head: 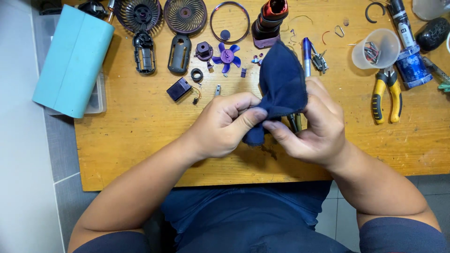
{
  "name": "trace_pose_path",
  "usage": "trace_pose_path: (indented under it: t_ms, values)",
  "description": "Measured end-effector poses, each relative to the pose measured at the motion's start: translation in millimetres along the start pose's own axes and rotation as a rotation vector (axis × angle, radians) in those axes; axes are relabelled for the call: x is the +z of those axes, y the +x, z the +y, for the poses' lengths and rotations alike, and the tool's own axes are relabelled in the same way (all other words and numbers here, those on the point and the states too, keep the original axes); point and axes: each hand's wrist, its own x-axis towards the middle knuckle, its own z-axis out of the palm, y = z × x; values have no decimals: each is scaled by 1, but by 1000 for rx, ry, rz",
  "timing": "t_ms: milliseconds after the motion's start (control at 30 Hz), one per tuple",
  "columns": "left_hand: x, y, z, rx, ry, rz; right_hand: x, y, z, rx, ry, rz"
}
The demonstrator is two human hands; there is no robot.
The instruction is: Cleaning small disassembled appliance components using a brush and a cloth on a workbench.
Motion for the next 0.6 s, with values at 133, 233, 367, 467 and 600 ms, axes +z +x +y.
trace_pose_path:
  t_ms: [133, 233, 367, 467, 600]
  values:
    - [2, 0, -3, -44, -169, 1, 2, -2, 5, -22, 91, -41]
    - [0, -1, -4, 44, 12, 25, 1, 1, 2, -58, 116, -53]
    - [-2, 2, -4, 187, 163, 41, 1, -1, 1, -35, 112, -60]
    - [-1, 1, -3, 237, 148, 58, 6, -13, 9, 23, 185, -10]
    - [0, 0, -1, 263, 123, -1, 9, -47, 27, 206, 92, 6]
